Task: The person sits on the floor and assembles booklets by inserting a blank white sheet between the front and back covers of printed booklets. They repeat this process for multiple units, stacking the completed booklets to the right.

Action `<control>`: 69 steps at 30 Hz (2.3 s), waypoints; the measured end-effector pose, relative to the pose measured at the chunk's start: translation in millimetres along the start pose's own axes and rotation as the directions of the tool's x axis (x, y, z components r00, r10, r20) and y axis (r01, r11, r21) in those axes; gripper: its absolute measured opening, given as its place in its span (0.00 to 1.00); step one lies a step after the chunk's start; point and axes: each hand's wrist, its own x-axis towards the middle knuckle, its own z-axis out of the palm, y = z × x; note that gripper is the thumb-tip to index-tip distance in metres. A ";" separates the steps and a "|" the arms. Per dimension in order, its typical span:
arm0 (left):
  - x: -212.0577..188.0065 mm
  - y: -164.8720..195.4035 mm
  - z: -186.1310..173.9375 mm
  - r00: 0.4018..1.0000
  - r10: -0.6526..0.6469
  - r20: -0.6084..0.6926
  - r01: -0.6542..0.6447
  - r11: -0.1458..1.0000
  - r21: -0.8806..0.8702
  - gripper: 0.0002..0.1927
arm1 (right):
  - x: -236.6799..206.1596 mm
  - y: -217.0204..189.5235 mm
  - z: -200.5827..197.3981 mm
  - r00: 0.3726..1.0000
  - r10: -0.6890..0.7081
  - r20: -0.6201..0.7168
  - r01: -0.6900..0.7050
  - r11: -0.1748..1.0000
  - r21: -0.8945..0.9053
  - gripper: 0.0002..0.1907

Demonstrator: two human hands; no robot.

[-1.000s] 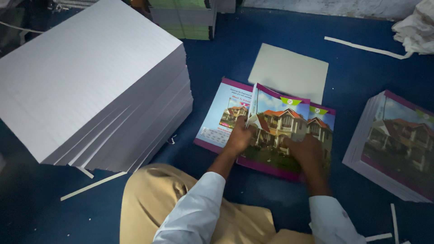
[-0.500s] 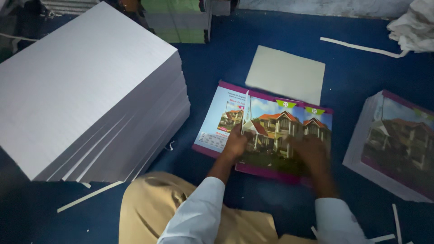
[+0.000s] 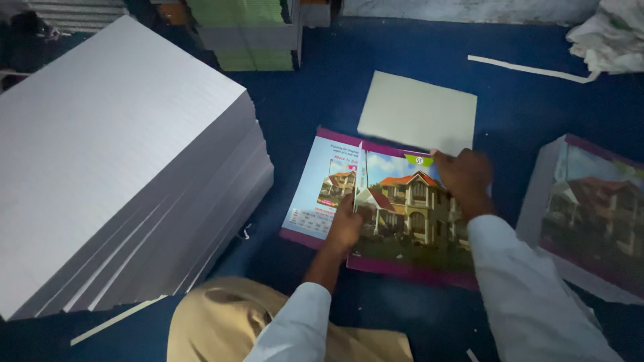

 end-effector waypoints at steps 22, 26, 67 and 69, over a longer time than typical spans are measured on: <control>-7.8 14.4 4.7 0.997 -0.067 -0.026 0.067 0.998 -0.014 0.19 | 52.6 -25.0 35.4 0.962 0.238 0.134 -0.234 0.971 -0.049 0.66; -6.9 17.0 6.3 0.999 -0.044 -0.031 0.045 0.999 0.029 0.18 | 50.5 -26.0 35.5 0.952 0.263 0.156 -0.261 0.965 -0.035 0.63; 6.7 -10.9 -3.7 0.997 0.073 0.011 -0.074 0.993 0.087 0.20 | 30.8 39.5 -78.9 0.971 -0.236 -0.025 -0.017 -0.173 0.985 0.30; 10.0 -18.4 -6.9 0.992 0.125 0.006 -0.124 0.978 0.170 0.19 | 9.0 39.1 -85.9 0.977 -0.195 0.086 -0.107 -0.101 0.989 0.28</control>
